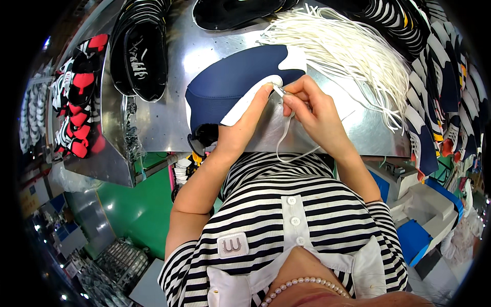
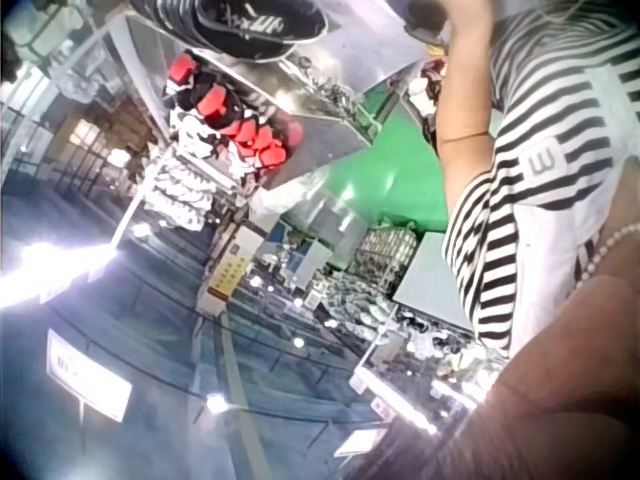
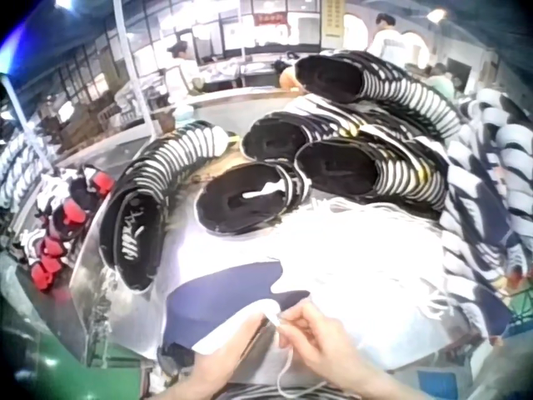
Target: The person laces a blue and white sneaker by threading a white lace through the eyelets by hand, occasionally pulling it tight and tucking the ends inside the shoe.
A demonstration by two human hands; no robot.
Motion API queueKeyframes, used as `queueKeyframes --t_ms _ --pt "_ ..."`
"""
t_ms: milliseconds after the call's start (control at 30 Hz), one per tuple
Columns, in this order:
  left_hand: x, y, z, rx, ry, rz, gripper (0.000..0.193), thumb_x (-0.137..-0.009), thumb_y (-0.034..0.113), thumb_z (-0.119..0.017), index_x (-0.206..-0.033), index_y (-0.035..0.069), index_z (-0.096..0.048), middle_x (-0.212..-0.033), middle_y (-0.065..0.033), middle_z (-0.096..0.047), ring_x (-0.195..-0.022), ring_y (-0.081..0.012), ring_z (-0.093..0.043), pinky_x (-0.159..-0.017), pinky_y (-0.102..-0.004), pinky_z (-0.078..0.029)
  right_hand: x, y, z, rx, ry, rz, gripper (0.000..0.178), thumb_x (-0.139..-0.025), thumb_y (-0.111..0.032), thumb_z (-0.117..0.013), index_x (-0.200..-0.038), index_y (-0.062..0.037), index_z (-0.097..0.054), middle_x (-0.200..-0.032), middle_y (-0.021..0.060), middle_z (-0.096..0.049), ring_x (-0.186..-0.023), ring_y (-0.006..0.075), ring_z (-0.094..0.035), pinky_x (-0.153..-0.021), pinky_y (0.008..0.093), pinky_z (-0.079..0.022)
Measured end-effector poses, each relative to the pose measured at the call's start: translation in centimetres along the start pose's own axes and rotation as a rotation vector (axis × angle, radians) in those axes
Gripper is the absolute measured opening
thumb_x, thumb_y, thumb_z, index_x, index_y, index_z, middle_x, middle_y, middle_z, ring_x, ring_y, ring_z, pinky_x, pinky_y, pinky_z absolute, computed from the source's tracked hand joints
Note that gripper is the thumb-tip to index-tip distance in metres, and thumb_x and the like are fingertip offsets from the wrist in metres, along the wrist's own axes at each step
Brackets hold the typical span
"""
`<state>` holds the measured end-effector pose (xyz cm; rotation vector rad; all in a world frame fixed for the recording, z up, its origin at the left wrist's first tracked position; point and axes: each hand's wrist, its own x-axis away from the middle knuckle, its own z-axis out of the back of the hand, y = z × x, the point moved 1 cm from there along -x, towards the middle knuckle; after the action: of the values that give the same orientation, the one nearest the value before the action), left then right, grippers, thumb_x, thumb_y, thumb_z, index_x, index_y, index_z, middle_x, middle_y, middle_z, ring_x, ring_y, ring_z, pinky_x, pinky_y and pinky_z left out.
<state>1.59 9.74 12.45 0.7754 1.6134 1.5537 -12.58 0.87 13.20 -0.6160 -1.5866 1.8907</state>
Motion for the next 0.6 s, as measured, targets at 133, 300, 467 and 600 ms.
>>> queueKeyframes --t_ms 133,300,467,600 --pt "0.6 1.4 -0.5 -0.497 -0.102 -0.217 0.021 -0.095 0.013 -0.062 -0.109 -0.002 -0.065 -0.094 -0.0062 -0.069 -0.084 -0.0152 -0.065 -0.075 -0.0283 -0.051 -0.2 0.1 0.5 0.064 -0.012 -0.052 0.008 -0.097 -0.01 -0.056 -0.095 -0.0031 -0.054 -0.071 0.0011 -0.062 -0.059 0.004 -0.048 -0.054 0.0196 -0.038" --pt "1.5 -1.1 -0.3 -0.18 -0.099 0.107 0.026 -0.097 0.016 -0.059 -0.114 -0.002 -0.064 -0.105 -0.0095 -0.068 -0.095 -0.0187 -0.064 -0.085 -0.0294 -0.049 -0.2 0.9 -0.1 -0.132 -0.04 -0.246 0.009 -0.097 -0.013 -0.055 -0.097 -0.0043 -0.053 -0.07 0.0013 -0.061 -0.054 0.0031 -0.042 -0.048 0.0178 -0.033" --pt "2.3 -2.7 0.5 0.09 -0.109 0.377 0.043 -0.1 0.032 -0.051 -0.124 -0.003 -0.06 -0.117 -0.0117 -0.067 -0.101 -0.0144 -0.06 -0.096 -0.0301 -0.045 -0.6 0.6 0.4 -0.257 -0.141 -0.405 0.014 -0.095 -0.015 -0.057 -0.101 -0.0038 -0.051 -0.069 0.0013 -0.06 -0.053 0.0021 -0.041 -0.045 0.0177 -0.03" --pt "2.4 -3.0 0.7 0.078 -0.155 0.402 0.046 -0.102 0.029 -0.049 -0.126 -0.009 -0.055 -0.118 -0.0157 -0.064 -0.106 -0.0207 -0.06 -0.099 -0.0343 -0.043 -0.5 2.4 -0.7 0.156 -0.036 -0.03 0.014 -0.093 -0.011 -0.057 -0.099 -0.0013 -0.05 -0.068 0.0048 -0.063 -0.056 0.0111 -0.055 -0.049 0.0247 -0.04"
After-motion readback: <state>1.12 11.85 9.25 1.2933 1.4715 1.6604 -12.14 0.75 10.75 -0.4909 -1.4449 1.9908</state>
